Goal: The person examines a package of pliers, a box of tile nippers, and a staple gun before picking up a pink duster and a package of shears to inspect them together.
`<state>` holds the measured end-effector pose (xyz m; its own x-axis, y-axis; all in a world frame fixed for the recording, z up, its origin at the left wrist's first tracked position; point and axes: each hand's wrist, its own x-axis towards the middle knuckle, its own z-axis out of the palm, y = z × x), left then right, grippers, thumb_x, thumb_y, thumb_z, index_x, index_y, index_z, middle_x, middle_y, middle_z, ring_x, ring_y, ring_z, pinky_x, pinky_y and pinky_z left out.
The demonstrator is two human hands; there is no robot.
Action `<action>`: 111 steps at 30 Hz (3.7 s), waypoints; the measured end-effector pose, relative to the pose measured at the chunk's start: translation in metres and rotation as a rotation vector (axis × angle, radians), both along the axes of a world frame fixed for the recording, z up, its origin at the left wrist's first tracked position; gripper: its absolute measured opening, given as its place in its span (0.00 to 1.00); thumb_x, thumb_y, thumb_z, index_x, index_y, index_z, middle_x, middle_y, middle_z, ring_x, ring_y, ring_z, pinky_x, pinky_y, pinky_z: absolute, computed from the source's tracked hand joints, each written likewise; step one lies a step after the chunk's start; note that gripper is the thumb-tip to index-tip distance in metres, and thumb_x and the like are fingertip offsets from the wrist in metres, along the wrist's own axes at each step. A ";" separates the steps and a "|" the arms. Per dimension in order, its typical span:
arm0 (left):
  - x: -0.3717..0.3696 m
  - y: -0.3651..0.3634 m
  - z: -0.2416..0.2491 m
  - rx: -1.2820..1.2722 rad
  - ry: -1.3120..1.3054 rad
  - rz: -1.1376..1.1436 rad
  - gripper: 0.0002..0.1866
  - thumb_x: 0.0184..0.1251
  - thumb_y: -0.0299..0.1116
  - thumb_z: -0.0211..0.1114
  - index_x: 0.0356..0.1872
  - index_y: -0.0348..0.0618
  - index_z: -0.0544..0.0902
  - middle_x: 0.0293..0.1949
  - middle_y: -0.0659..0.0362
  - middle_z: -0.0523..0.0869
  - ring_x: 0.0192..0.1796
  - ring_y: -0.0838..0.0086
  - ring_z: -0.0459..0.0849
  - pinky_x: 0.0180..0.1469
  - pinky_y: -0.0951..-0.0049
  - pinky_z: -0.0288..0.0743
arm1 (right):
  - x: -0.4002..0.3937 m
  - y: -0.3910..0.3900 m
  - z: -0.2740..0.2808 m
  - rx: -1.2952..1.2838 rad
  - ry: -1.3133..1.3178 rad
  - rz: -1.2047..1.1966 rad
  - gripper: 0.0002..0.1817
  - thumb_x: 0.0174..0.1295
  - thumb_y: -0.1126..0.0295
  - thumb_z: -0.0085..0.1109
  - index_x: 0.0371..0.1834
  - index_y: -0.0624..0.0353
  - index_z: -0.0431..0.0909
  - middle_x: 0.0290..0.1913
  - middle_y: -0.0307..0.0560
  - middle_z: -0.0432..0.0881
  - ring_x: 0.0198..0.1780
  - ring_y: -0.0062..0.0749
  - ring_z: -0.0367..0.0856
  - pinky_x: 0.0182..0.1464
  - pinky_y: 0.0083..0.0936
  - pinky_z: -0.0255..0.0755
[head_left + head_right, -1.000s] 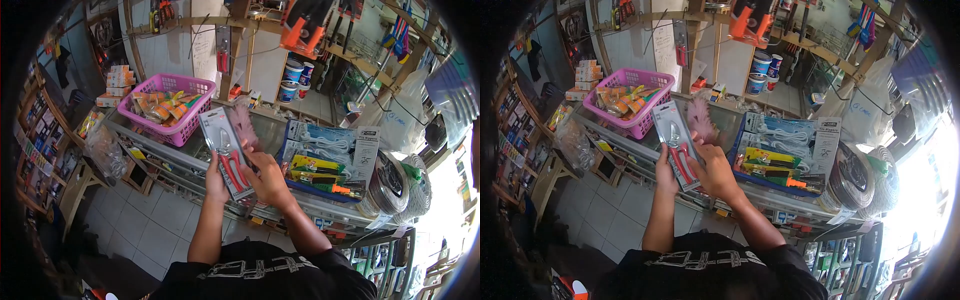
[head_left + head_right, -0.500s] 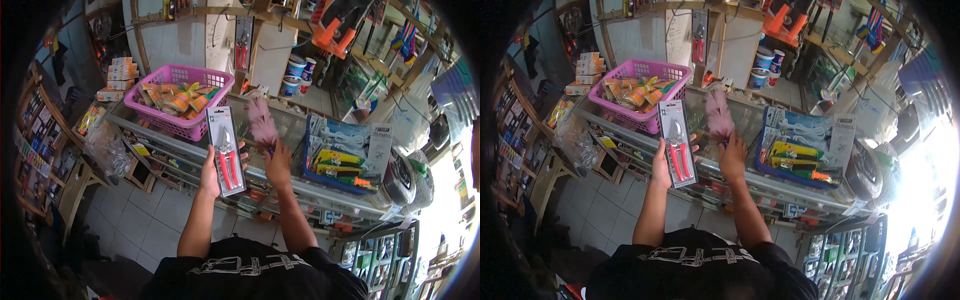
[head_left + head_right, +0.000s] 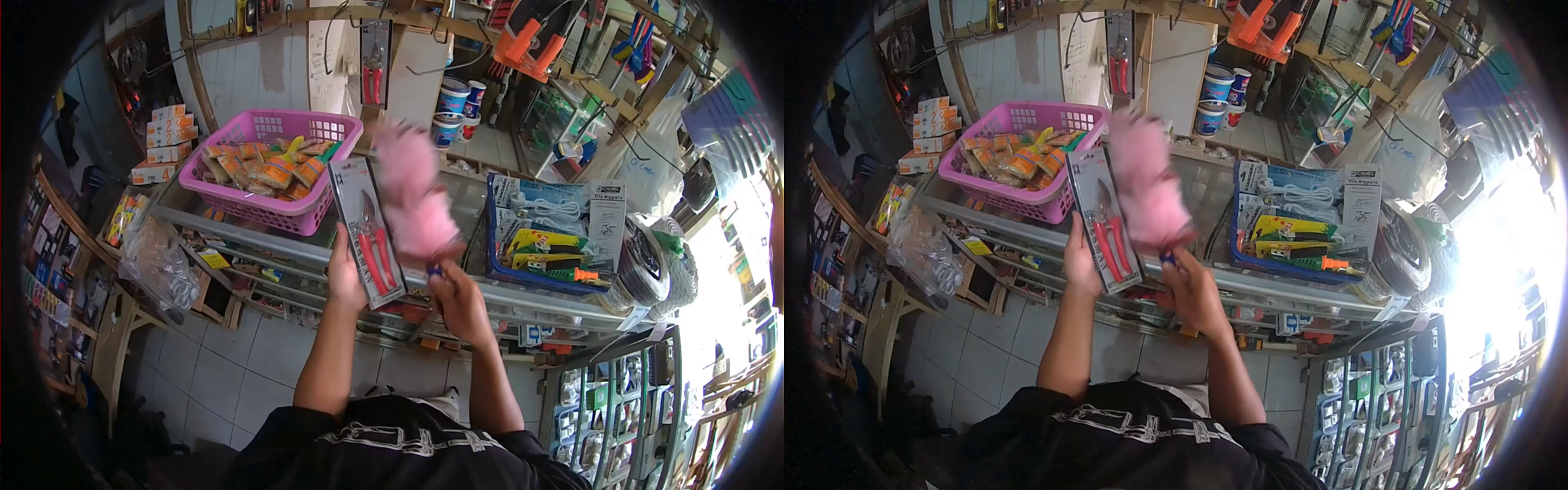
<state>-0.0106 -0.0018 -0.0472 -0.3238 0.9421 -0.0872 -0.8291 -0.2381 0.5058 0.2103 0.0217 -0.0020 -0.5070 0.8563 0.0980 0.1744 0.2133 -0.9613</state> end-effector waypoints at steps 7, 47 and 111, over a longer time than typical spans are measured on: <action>-0.011 0.030 0.002 0.710 -0.221 -0.091 0.36 0.83 0.56 0.45 0.82 0.46 0.62 0.80 0.49 0.68 0.73 0.56 0.74 0.73 0.49 0.75 | 0.049 0.020 -0.066 0.226 -0.156 0.154 0.14 0.73 0.77 0.62 0.59 0.68 0.84 0.49 0.48 0.90 0.51 0.24 0.85 0.56 0.27 0.79; 0.012 -0.034 0.013 0.270 0.370 -0.292 0.45 0.83 0.70 0.33 0.74 0.36 0.72 0.59 0.46 0.87 0.54 0.58 0.91 0.54 0.58 0.88 | 0.023 0.035 0.081 0.752 -0.166 -0.041 0.18 0.67 0.73 0.65 0.60 0.64 0.84 0.43 0.60 0.85 0.47 0.61 0.84 0.50 0.43 0.77; 0.000 -0.032 0.013 0.160 0.079 0.225 0.36 0.84 0.59 0.51 0.78 0.40 0.68 0.73 0.48 0.77 0.72 0.57 0.78 0.75 0.53 0.72 | -0.030 -0.017 0.026 0.328 -0.047 0.152 0.11 0.72 0.71 0.62 0.51 0.69 0.81 0.38 0.64 0.84 0.35 0.47 0.81 0.47 0.36 0.77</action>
<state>-0.0110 -0.0342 -0.0346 -0.5265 0.8453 0.0906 -0.7059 -0.4941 0.5076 0.1805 0.0042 0.0244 -0.6369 0.6974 0.3285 0.1593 0.5360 -0.8291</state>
